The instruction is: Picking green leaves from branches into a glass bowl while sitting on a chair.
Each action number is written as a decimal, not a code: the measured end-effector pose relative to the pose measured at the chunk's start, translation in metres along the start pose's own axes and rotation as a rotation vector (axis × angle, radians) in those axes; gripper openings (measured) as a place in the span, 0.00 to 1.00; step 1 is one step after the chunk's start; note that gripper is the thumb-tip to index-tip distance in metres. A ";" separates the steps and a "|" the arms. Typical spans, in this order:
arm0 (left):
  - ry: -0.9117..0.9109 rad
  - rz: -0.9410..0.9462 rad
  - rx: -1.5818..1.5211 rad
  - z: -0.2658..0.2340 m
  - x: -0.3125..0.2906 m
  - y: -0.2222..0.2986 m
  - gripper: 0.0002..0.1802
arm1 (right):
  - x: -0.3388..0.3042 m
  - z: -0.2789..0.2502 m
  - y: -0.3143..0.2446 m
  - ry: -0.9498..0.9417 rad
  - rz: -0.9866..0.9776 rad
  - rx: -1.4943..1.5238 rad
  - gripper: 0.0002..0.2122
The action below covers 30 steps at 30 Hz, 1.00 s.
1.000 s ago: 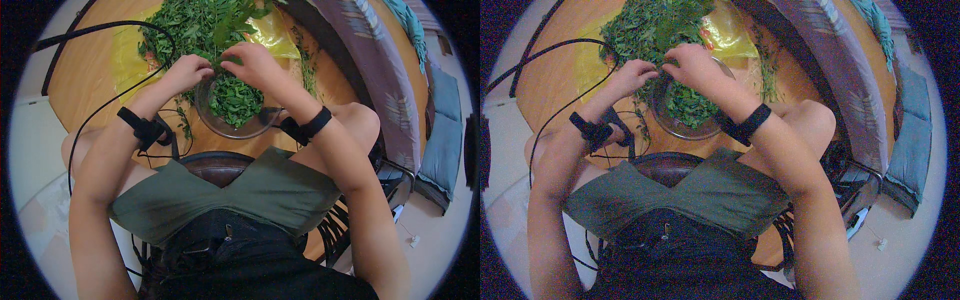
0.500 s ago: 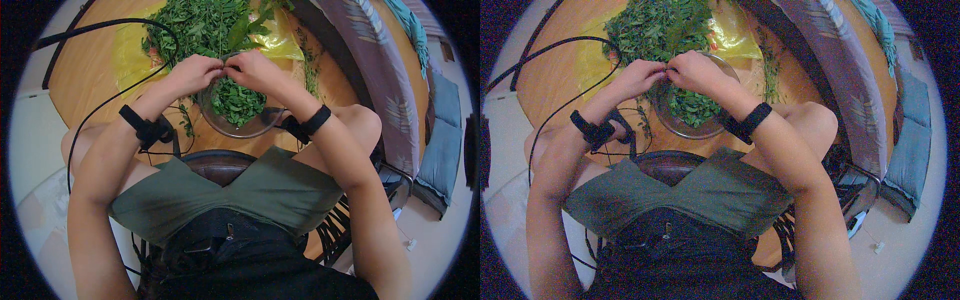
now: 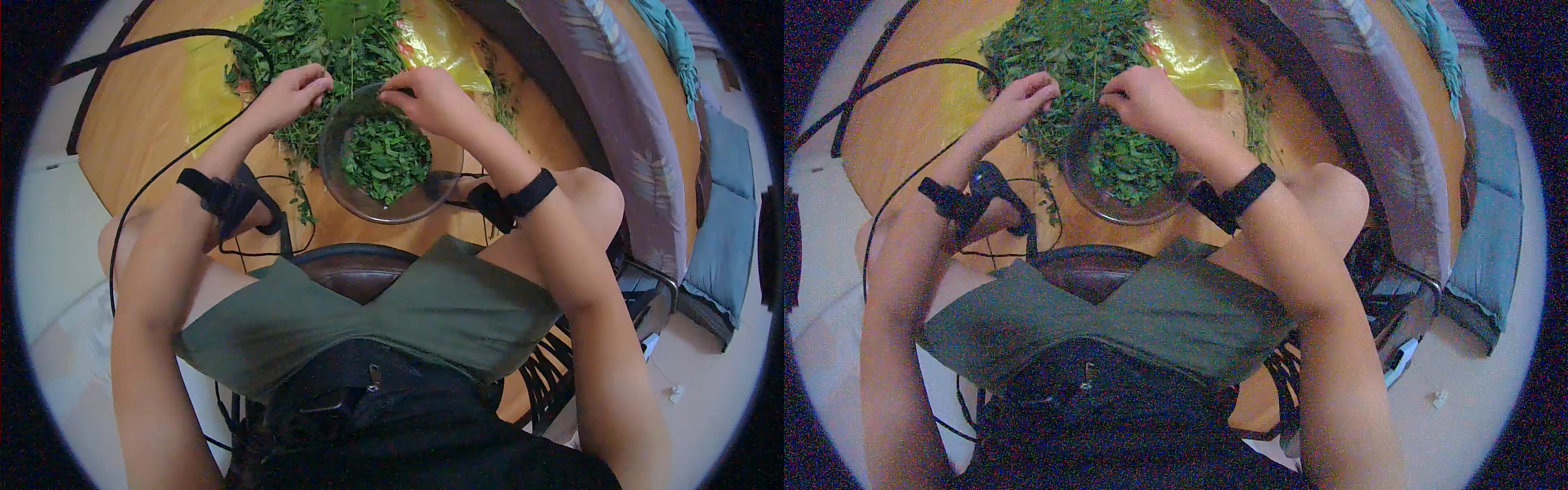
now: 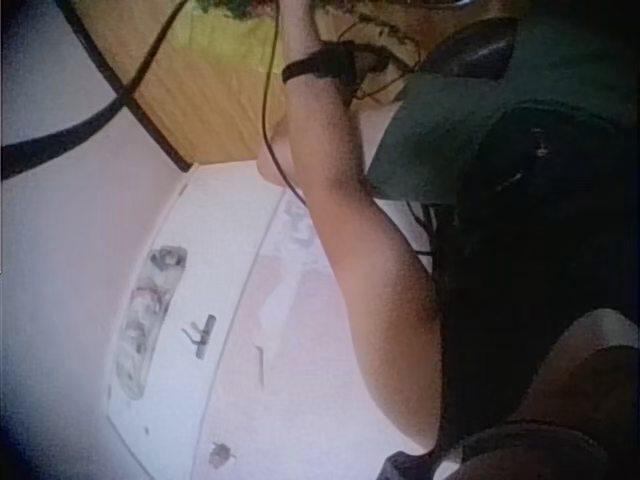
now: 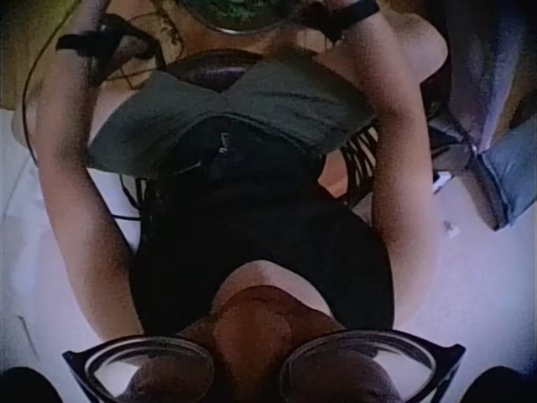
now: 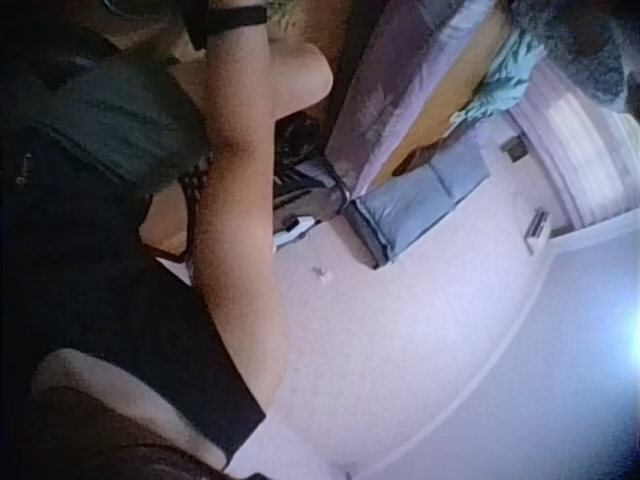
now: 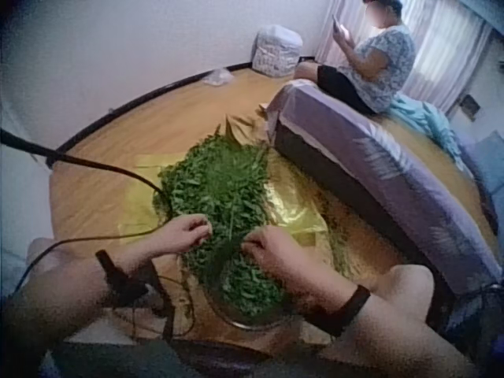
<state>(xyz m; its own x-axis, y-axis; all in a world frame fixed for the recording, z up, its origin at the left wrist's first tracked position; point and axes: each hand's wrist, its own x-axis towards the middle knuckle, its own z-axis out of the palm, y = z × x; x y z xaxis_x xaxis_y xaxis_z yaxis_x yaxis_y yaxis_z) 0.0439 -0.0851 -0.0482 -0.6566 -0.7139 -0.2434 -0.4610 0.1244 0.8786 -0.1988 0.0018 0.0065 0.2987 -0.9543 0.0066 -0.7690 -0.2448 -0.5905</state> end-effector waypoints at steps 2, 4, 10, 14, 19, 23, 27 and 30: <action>-0.058 -0.028 -0.103 0.011 -0.003 0.017 0.12 | 0.000 0.000 0.004 0.029 0.024 0.039 0.09; -0.027 -0.068 -0.213 0.022 -0.007 0.027 0.12 | 0.000 0.000 0.005 0.017 0.039 0.119 0.10; -0.089 -0.057 -0.248 0.027 -0.014 0.049 0.12 | 0.006 0.008 0.010 -0.030 0.075 0.263 0.12; -0.080 -0.032 -0.194 0.025 -0.018 0.051 0.14 | 0.007 0.010 0.006 -0.049 0.070 0.290 0.12; -0.055 0.005 -0.112 0.024 -0.019 0.049 0.16 | 0.007 0.010 -0.001 -0.076 0.146 0.412 0.12; -0.078 -0.018 -0.119 0.026 -0.016 0.048 0.15 | 0.007 0.016 0.005 -0.071 0.111 0.446 0.12; -0.064 -0.083 -0.091 0.029 -0.015 0.047 0.14 | 0.008 0.018 0.004 -0.052 0.080 0.427 0.09; -0.056 -0.071 -0.068 0.029 -0.015 0.044 0.14 | 0.008 0.015 0.000 -0.077 0.106 0.402 0.08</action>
<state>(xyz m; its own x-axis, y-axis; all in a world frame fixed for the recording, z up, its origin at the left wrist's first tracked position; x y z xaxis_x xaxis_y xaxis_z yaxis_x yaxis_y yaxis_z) 0.0160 -0.0488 -0.0181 -0.6564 -0.6797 -0.3272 -0.4674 0.0261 0.8837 -0.1872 -0.0032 -0.0056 0.2825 -0.9514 -0.1225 -0.5203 -0.0446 -0.8528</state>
